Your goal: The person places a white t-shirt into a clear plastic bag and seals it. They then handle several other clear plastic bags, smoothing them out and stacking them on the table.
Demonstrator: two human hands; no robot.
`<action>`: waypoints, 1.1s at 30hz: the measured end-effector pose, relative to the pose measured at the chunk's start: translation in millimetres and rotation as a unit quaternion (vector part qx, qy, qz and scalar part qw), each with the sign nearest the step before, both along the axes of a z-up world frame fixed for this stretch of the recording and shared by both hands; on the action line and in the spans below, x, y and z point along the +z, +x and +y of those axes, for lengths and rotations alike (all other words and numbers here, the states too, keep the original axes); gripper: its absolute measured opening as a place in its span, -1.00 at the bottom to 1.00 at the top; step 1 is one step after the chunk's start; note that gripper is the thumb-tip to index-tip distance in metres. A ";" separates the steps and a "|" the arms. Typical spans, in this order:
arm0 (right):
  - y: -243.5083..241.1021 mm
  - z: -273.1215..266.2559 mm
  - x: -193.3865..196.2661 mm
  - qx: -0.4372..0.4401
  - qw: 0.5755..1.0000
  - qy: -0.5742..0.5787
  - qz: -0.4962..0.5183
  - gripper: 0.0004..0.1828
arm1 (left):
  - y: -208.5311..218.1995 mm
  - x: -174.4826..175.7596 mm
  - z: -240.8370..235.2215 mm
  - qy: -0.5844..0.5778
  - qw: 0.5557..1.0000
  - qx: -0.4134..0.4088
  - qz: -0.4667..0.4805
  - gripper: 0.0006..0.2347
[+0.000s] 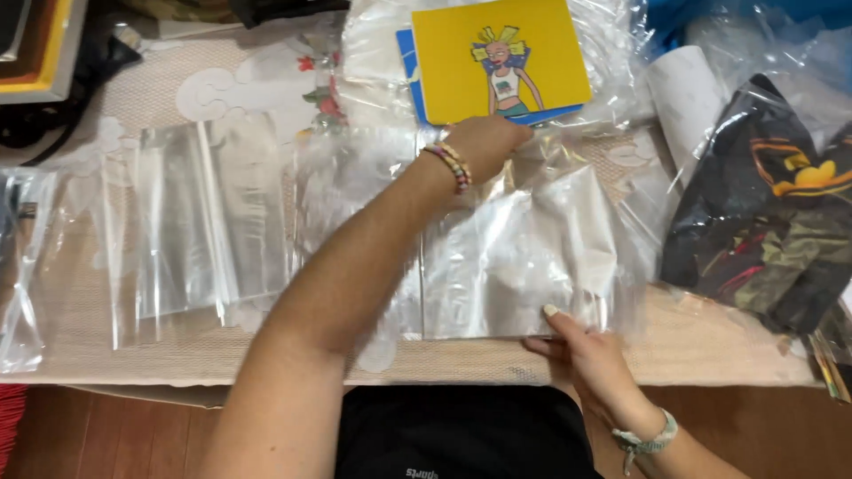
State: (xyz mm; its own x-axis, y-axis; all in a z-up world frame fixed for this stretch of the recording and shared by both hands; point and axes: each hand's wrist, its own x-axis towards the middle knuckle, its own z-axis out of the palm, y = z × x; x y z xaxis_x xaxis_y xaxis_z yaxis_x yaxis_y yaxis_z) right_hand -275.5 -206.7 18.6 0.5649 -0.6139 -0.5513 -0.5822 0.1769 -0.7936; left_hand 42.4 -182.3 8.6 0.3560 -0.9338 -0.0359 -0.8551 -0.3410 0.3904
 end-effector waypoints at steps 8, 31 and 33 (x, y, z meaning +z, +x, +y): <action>8.8 -9.0 37.5 -0.078 0.949 0.305 0.035 -0.25 | -57.2 17.0 74.1 -0.221 0.968 0.051 -0.109 -0.36; 71.8 -83.3 45.6 0.225 0.904 -0.350 0.095 0.08 | -95.5 -10.9 271.1 0.074 0.962 0.263 0.008 -0.25; 71.6 -91.1 44.7 0.187 0.922 -0.335 0.057 0.00 | -96.8 -13.8 264.6 0.071 0.963 0.260 0.019 -0.26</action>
State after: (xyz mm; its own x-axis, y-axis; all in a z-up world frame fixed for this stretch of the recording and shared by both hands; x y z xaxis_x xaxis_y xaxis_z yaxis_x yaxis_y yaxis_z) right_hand -204.0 -297.8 63.3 0.7679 -0.6124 -0.1881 -0.5893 -0.5601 -0.5822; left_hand -54.4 82.3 -5.2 0.7705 -0.6138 -0.1718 -0.5401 -0.7718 0.3356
